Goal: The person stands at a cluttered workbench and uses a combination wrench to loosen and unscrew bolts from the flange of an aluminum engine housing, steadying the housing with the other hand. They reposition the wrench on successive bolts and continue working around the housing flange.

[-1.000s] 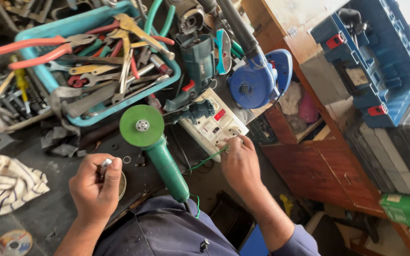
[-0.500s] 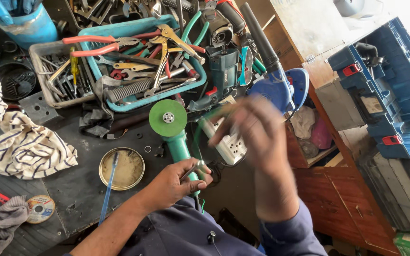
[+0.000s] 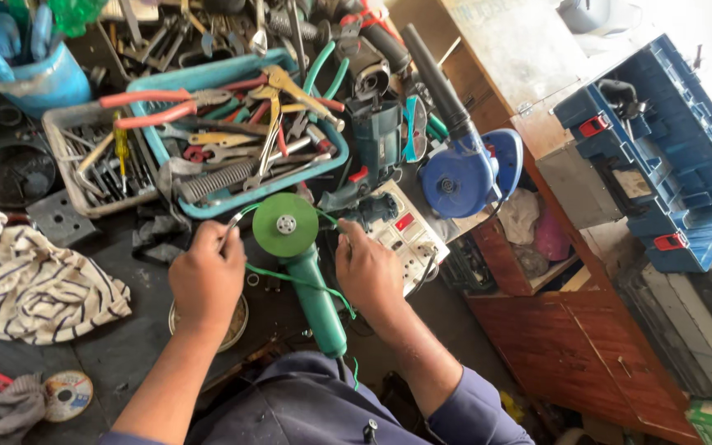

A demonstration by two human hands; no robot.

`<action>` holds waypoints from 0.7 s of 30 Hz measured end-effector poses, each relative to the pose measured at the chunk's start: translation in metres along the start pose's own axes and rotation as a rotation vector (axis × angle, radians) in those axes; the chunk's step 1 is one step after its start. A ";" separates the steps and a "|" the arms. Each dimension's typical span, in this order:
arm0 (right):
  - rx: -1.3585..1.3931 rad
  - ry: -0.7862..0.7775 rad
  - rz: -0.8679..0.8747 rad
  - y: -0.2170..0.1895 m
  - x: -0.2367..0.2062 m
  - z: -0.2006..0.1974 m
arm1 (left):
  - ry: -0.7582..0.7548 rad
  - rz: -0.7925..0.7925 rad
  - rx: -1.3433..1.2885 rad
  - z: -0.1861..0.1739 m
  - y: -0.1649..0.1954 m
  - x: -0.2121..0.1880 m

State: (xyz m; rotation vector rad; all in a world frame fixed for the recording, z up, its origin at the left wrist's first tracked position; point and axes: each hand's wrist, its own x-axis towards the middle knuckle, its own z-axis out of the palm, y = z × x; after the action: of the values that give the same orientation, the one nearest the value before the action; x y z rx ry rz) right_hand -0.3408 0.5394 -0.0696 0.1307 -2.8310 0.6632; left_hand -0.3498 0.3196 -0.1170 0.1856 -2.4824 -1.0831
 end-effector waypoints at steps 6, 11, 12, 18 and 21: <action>0.031 -0.134 0.074 0.004 -0.037 -0.001 | -0.205 -0.009 -0.075 -0.006 0.010 -0.008; 0.112 -0.230 0.085 0.005 -0.073 -0.014 | -0.397 -0.085 -0.334 -0.045 0.004 -0.032; 0.079 -0.140 -0.038 0.004 -0.077 -0.015 | -0.398 -0.099 -0.431 -0.056 0.001 -0.037; 0.252 0.201 -0.343 -0.022 -0.081 -0.011 | -0.391 -0.383 -0.335 -0.115 -0.009 -0.065; 0.504 0.657 -0.567 -0.058 -0.068 -0.010 | -0.391 -0.397 -0.321 -0.142 -0.017 -0.081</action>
State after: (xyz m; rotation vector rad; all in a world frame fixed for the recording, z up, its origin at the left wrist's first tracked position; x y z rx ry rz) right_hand -0.2650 0.4942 -0.0527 0.6365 -1.8352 1.0223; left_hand -0.2160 0.2360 -0.0700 0.4166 -2.6185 -1.8178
